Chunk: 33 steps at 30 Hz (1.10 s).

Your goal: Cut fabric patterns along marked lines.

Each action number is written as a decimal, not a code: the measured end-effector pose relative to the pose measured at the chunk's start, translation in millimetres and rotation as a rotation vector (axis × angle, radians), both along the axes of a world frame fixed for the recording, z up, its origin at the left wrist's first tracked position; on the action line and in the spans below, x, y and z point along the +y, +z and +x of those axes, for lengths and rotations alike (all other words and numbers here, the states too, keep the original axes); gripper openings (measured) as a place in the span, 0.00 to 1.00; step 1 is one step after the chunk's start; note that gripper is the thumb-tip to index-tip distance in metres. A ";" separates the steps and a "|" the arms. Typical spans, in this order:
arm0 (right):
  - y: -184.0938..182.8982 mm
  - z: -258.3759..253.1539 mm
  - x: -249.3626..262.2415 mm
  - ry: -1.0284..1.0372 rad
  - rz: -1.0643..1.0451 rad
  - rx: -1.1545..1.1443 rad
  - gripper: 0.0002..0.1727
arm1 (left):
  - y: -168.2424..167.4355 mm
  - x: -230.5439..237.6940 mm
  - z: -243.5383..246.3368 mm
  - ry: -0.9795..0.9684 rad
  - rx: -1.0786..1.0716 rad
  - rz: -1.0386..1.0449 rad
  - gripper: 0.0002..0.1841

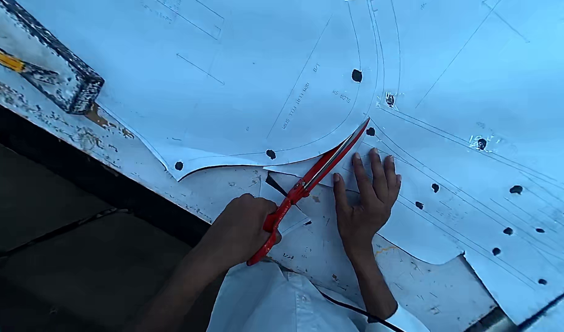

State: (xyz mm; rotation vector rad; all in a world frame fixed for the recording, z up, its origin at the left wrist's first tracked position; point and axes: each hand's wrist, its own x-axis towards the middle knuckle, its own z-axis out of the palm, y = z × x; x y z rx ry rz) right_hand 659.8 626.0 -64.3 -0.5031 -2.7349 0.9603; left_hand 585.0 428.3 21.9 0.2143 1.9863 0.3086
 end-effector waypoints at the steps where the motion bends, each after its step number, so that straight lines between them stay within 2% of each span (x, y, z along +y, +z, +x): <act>1: 0.4 0.0 -0.3 0.000 -0.002 -0.002 0.26 | -0.1 -0.6 -0.6 -0.003 -0.004 0.000 0.08; 18: 1.1 -0.1 -0.1 0.004 0.008 0.005 0.26 | 0.6 1.5 -0.2 -0.042 0.006 -0.001 0.09; 33: 0.0 -0.1 -0.3 -0.012 -0.001 0.013 0.25 | 1.2 12.5 3.3 -0.001 0.030 0.035 0.08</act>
